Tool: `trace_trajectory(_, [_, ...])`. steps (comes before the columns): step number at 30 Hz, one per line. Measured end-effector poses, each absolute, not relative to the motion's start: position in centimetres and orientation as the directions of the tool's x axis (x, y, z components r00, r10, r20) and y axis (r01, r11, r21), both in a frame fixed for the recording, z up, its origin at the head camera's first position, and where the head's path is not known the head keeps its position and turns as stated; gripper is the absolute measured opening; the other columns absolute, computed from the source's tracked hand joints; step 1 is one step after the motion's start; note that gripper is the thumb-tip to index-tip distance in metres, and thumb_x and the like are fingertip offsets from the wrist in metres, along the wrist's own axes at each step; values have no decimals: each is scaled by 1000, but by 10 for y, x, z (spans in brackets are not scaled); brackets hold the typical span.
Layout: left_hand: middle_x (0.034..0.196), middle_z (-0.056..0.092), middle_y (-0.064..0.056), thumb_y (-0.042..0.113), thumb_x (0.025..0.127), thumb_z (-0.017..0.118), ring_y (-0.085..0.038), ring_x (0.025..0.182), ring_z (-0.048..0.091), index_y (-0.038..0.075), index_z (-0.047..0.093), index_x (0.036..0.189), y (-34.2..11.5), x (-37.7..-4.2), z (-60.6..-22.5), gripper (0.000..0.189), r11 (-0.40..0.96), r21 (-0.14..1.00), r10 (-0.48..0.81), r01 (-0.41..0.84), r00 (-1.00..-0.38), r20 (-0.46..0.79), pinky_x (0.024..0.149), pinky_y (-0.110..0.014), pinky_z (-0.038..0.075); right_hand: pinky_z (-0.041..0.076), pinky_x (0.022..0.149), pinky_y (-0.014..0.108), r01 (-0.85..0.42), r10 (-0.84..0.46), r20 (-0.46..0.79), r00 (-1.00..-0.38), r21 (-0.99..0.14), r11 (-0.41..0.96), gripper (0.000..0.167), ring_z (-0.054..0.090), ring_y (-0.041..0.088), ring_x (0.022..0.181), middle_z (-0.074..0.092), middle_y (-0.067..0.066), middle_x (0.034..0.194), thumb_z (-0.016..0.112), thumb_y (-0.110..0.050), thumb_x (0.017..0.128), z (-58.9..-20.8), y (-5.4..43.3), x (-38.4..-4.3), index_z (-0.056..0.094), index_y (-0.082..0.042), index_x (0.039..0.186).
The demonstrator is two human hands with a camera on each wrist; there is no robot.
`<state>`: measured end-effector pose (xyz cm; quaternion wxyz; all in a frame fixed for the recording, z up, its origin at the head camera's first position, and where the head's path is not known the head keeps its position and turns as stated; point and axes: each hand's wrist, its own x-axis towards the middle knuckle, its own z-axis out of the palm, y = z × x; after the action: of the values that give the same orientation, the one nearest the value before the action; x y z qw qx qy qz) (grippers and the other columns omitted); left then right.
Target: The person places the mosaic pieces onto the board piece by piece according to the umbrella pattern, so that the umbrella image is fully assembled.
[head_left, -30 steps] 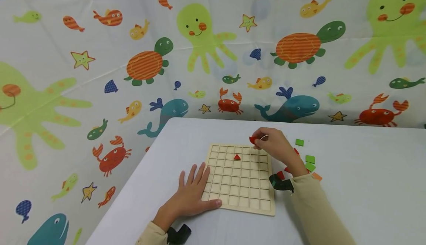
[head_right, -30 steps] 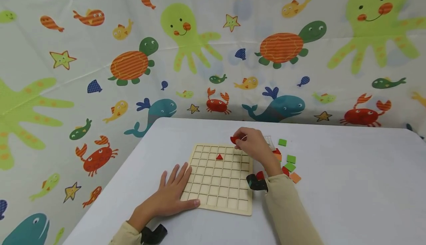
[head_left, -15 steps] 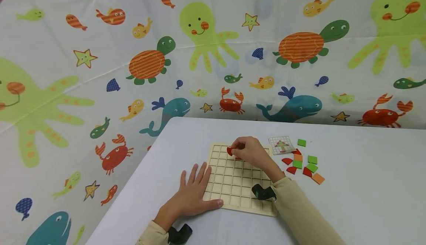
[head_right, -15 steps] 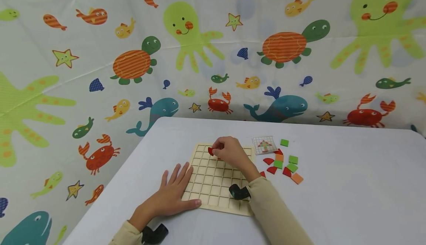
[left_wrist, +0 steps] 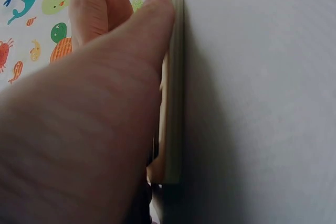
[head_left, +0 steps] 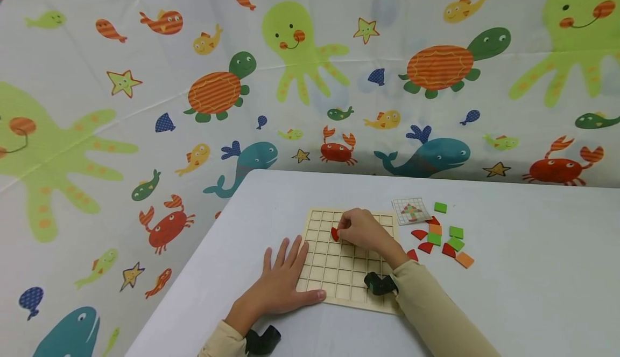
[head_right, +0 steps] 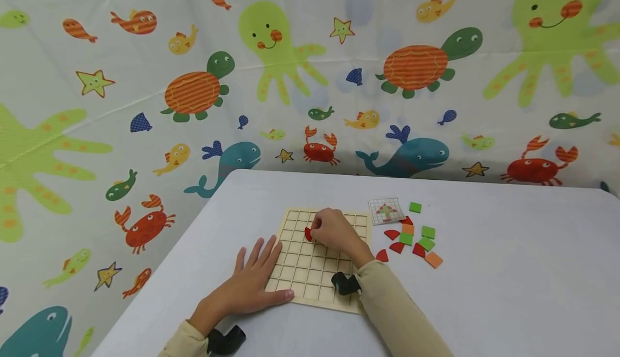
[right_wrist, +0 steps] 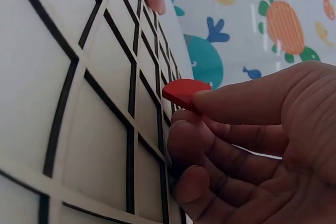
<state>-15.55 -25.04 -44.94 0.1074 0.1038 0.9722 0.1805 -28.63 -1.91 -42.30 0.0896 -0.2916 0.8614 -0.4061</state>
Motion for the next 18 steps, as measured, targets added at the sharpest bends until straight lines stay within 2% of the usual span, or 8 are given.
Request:
trace_trajectory(11, [180, 6, -13, 82, 90, 61, -42, 163, -3, 8, 18, 172, -251, -156, -450, 119, 915, 369, 239, 165, -957, -164, 120, -73, -7, 45, 62, 32, -470, -575, 90, -813, -685, 557, 12, 52, 16, 67, 62, 0, 78, 70, 1, 95, -422, -27, -283, 71, -7, 87])
trace_trajectory(18, [180, 5, -12, 82, 90, 60, -42, 163, -4, 9, 18, 172, -250, -156, -449, 118, 916, 367, 236, 162, -957, -166, 120, -73, -8, 50, 67, 34, -505, -577, 101, -811, -617, 603, 9, 55, 18, 73, 68, 4, 85, 71, 0, 97, -418, -28, -280, 73, -4, 89])
